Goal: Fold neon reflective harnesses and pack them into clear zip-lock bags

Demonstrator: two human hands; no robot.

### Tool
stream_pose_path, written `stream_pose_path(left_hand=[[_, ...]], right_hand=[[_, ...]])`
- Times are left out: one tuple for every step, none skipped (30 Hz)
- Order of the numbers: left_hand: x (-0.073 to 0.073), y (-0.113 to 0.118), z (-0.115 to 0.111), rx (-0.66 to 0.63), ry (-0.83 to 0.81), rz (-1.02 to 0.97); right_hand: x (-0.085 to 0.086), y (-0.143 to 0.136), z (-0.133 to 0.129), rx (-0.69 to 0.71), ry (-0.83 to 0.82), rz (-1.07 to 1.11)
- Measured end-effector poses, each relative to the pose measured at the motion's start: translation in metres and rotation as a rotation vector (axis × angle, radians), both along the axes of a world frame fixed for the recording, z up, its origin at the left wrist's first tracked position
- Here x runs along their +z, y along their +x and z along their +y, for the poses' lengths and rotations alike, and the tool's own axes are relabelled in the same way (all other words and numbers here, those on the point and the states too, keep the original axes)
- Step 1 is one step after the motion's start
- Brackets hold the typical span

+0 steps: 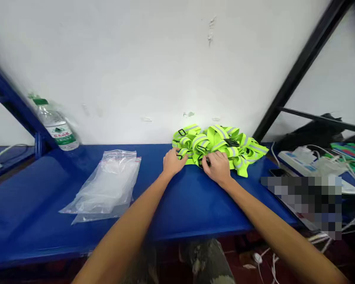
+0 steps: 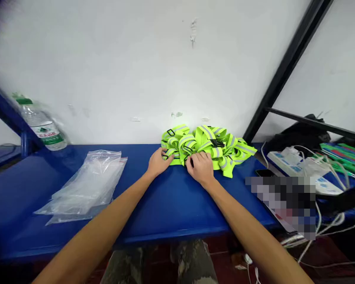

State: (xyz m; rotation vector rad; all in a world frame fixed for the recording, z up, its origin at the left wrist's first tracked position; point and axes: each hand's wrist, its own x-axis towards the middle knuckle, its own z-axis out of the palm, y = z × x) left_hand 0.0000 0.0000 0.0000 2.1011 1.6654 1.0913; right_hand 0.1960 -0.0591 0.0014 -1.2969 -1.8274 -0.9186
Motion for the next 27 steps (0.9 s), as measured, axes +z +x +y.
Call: stream_pose_path(left_hand=[[0.001,0.0,-0.001,0.014,0.031,-0.01],[0.002,-0.001,-0.001,0.026,0.056,-0.021],[0.002,-0.001,-0.002,0.038,0.075,-0.034],[0.003,-0.002,-0.003,0.048,0.09,-0.047],[0.004,-0.003,-0.003,0.061,0.099,-0.066],[0.005,-0.004,-0.004,0.069,0.101,-0.082],[0.006,-0.005,-0.005,0.073,0.099,-0.095],[0.007,-0.006,-0.006,0.07,0.097,-0.1],[0.008,-0.006,-0.007,0.063,0.098,-0.099],[0.009,-0.007,-0.007,0.055,0.099,-0.094],[0.009,-0.007,-0.008,0.048,0.101,-0.086],[0.01,-0.006,-0.009,0.044,0.102,-0.077],[0.01,-0.006,-0.01,0.041,0.103,-0.065],[0.01,-0.005,-0.01,0.037,0.107,-0.048],[0.01,-0.005,-0.01,0.032,0.115,-0.029],[0.01,-0.004,-0.011,0.023,0.128,-0.009],[0.009,-0.003,-0.01,0.01,0.141,0.01],[0.009,-0.003,-0.01,-0.004,0.154,0.026],[0.008,-0.002,-0.01,-0.015,0.162,0.035],[0.008,-0.002,-0.01,-0.019,0.168,0.038],[0.007,-0.002,-0.01,-0.019,0.169,0.036],[0.007,-0.002,-0.01,-0.015,0.169,0.032],[0.007,-0.002,-0.01,-0.008,0.17,0.027],[0.007,-0.001,-0.01,-0.003,0.173,0.024],[0.007,-0.001,-0.01,0.0,0.179,0.023],[0.007,-0.001,-0.011,0.002,0.186,0.024],[0.007,-0.001,-0.011,0.001,0.194,0.029]], right_hand=[[0.0,0.0,-0.001,0.008,-0.01,-0.007],[0.001,0.0,-0.001,0.011,-0.019,-0.007],[0.001,0.001,-0.001,0.008,-0.027,-0.001],[0.002,0.001,-0.001,0.0,-0.035,0.011],[0.004,0.002,-0.001,-0.01,-0.041,0.028],[0.007,0.003,-0.001,-0.028,-0.046,0.054],[0.01,0.004,0.0,-0.055,-0.05,0.087],[0.014,0.006,0.001,-0.09,-0.055,0.125],[0.019,0.007,0.003,-0.132,-0.062,0.165],[0.024,0.008,0.004,-0.179,-0.074,0.204],[0.029,0.008,0.006,-0.227,-0.096,0.24],[0.034,0.008,0.007,-0.272,-0.131,0.269],[0.039,0.007,0.009,-0.311,-0.178,0.287],[0.043,0.005,0.01,-0.344,-0.236,0.292],[0.047,0.003,0.011,-0.371,-0.3,0.283],[0.05,0.001,0.012,-0.394,-0.364,0.261],[0.053,-0.001,0.012,-0.415,-0.421,0.233],[0.055,-0.003,0.013,-0.435,-0.468,0.205],[0.057,-0.004,0.014,-0.455,-0.507,0.185],[0.058,-0.004,0.015,-0.47,-0.54,0.173],[0.06,-0.004,0.016,-0.477,-0.564,0.171],[0.062,-0.004,0.017,-0.476,-0.577,0.177],[0.064,-0.002,0.017,-0.466,-0.579,0.189],[0.067,-0.001,0.018,-0.447,-0.572,0.207],[0.07,0.002,0.019,-0.421,-0.56,0.232],[0.073,0.005,0.019,-0.39,-0.548,0.265],[0.078,0.008,0.02,-0.355,-0.543,0.306]])
